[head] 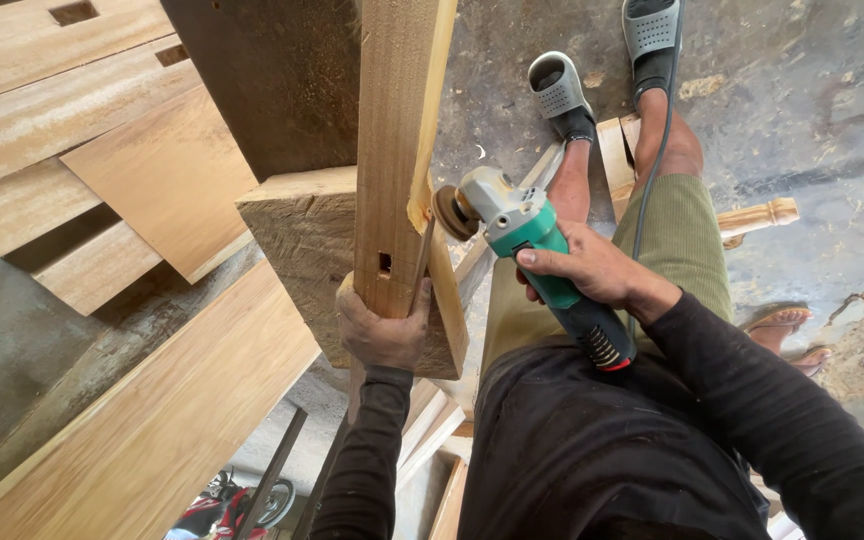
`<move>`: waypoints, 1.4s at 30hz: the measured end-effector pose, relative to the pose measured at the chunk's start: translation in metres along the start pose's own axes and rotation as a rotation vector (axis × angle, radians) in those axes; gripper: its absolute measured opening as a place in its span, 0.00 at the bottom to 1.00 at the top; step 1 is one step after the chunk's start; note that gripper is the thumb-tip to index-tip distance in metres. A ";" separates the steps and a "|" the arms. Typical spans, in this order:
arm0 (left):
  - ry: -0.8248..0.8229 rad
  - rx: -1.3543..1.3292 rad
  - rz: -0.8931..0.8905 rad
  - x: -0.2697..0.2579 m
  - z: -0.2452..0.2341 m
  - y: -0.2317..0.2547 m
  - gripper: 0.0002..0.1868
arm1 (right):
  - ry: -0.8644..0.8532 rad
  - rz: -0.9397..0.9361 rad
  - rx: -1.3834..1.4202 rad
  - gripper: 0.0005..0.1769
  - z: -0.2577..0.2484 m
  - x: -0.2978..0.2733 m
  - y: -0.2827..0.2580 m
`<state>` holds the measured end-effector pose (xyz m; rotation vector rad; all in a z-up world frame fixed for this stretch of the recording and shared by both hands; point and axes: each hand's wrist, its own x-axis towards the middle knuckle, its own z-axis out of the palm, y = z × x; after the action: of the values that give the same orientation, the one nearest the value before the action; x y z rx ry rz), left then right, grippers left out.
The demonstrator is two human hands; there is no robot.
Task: Using an angle grinder with a sanding disc to smooth and shape decorative wooden furniture legs.
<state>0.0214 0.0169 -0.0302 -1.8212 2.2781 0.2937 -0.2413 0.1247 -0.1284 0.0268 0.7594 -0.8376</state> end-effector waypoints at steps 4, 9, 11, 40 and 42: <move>0.006 -0.011 0.003 0.001 -0.001 0.002 0.46 | 0.058 0.047 -0.013 0.26 -0.004 0.001 -0.002; 0.023 0.003 0.030 0.001 -0.001 0.000 0.46 | 0.043 0.044 -0.012 0.26 -0.002 -0.002 0.000; -0.003 0.003 -0.001 0.000 -0.001 0.000 0.46 | 0.039 0.029 -0.023 0.26 0.001 -0.002 -0.006; 0.011 -0.019 0.015 0.000 -0.002 -0.001 0.44 | 0.067 0.003 -0.066 0.24 0.012 -0.032 -0.029; 0.007 0.007 -0.016 0.000 -0.004 0.001 0.43 | 0.117 0.018 -0.061 0.24 0.011 -0.038 -0.031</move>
<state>0.0202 0.0155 -0.0262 -1.8391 2.2652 0.2768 -0.2720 0.1255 -0.0886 0.0290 0.8931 -0.8003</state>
